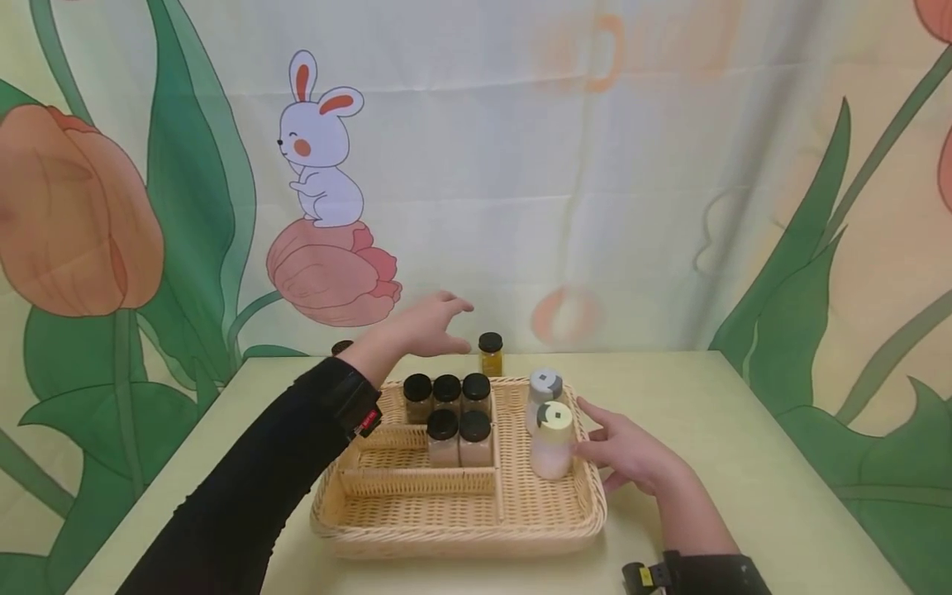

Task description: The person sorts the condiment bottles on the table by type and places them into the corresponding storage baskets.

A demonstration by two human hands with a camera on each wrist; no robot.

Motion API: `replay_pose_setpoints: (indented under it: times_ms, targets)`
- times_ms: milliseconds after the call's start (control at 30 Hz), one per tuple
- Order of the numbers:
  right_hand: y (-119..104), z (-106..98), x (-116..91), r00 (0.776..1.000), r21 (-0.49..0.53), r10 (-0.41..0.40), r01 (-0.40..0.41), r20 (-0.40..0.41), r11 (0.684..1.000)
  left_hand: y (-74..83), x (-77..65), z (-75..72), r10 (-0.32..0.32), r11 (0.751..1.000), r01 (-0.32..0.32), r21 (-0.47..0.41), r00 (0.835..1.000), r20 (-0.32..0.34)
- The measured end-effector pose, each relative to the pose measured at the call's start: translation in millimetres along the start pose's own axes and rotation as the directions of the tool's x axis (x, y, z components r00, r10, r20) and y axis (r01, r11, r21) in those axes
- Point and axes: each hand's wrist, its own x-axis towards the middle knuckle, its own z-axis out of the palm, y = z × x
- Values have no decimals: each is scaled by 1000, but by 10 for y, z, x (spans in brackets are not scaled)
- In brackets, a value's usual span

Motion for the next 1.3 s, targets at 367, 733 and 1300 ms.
replay_pose_setpoints:
  times_ms: [367, 733, 1300]
  targets:
    - [1, -13, 8, 1000, 6, -6, 6, 5, 1000, 135, 209, 240, 35, 997, -41, 62, 996, 86]
    - [18, -78, 56, 999, 5, -22, 22, 27, 1000, 120, 482, 452, 22, 988, -53, 142, 978, 210]
    - [-64, -76, 54, 999, -5, 1, -1, 38, 1000, 152, 638, 528, 25, 985, -70, 160, 963, 267]
